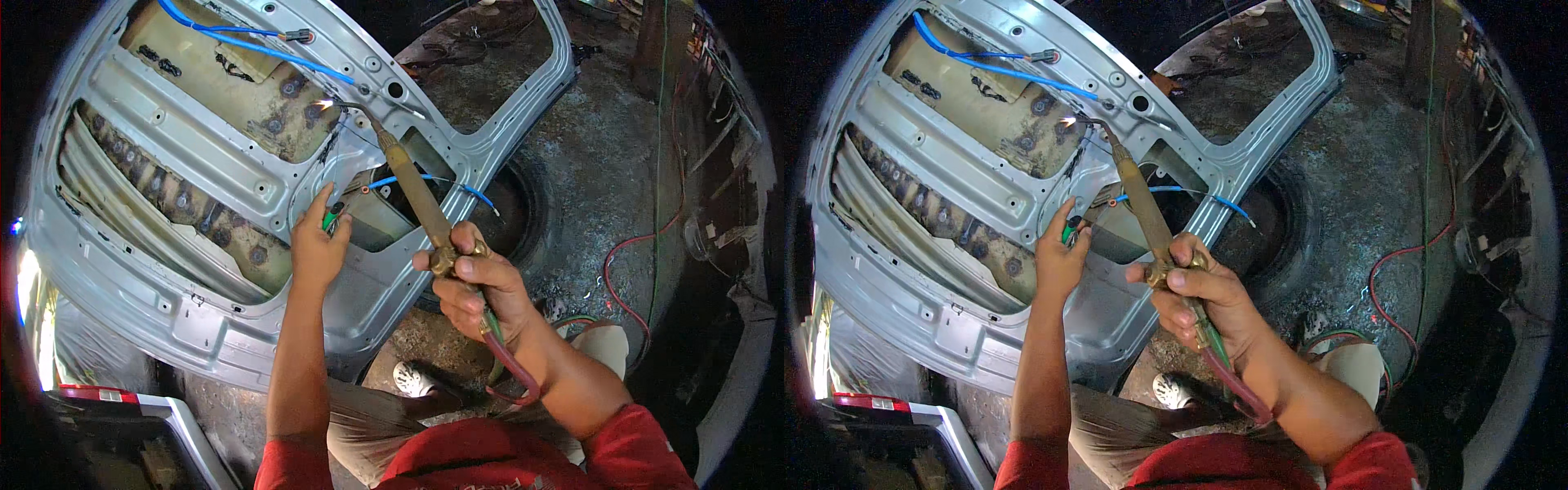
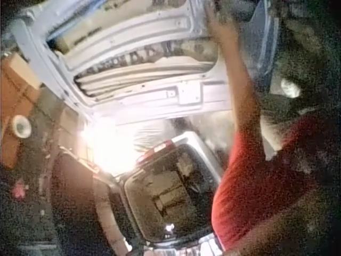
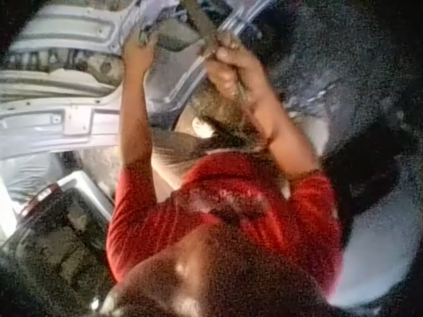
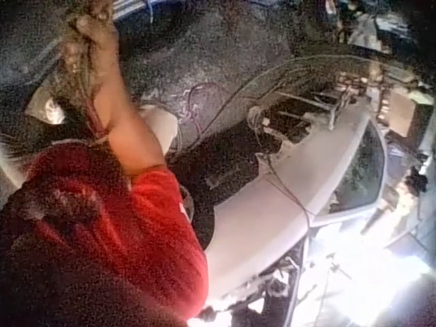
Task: Welding internal components of a car door using a gas torch.
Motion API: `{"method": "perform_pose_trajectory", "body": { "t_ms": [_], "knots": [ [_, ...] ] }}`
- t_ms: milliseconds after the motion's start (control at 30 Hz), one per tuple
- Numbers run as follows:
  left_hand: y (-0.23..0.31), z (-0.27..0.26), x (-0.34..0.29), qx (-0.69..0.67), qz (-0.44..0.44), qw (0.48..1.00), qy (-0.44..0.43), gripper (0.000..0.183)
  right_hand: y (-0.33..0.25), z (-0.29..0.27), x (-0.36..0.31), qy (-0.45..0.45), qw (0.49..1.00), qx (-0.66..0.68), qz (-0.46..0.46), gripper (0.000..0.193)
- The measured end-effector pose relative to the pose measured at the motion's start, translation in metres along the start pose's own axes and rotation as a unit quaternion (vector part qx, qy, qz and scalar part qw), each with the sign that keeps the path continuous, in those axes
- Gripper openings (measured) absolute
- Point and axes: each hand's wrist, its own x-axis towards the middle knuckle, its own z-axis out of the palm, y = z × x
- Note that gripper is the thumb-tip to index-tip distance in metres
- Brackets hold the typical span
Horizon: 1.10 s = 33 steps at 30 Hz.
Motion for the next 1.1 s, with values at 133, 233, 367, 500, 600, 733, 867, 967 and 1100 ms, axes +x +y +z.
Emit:
{"method": "perform_pose_trajectory", "body": {
  "t_ms": [133,233,367,500,600,733,867,967,1100],
  "knots": [
    [-0.001,0.009,0.001,0.033,-0.016,0.999,-0.004,0.058,0.010,-0.009,-0.002,0.008,0.999,0.027,-0.017,0.022],
    [0.002,0.010,0.002,0.045,-0.025,0.999,-0.006,0.057,0.010,-0.016,-0.001,0.012,0.999,0.036,-0.015,0.020],
    [0.000,0.013,0.001,0.022,-0.030,0.999,-0.007,0.055,0.004,-0.019,-0.003,0.005,0.999,0.041,-0.013,0.020],
    [0.001,0.012,0.001,0.015,-0.018,1.000,0.009,0.055,0.006,-0.021,-0.004,0.003,0.999,0.031,-0.014,0.019],
    [0.002,0.013,0.003,0.032,-0.007,0.999,0.014,0.055,0.006,-0.019,-0.003,0.003,1.000,0.027,-0.013,0.021],
    [0.007,0.012,0.005,0.035,-0.009,0.999,0.006,0.055,0.007,-0.018,-0.003,0.018,1.000,0.023,-0.008,0.020],
    [0.013,0.012,0.005,0.048,-0.022,0.999,0.003,0.055,0.007,-0.018,-0.002,0.013,0.999,0.035,-0.004,0.020],
    [0.010,0.010,0.004,0.052,-0.016,0.998,0.009,0.055,0.008,-0.018,-0.002,0.015,0.999,0.031,-0.007,0.021],
    [0.008,0.013,0.005,0.040,0.001,0.999,0.006,0.055,0.007,-0.018,-0.004,0.028,0.999,0.027,-0.012,0.021]
  ]
}}
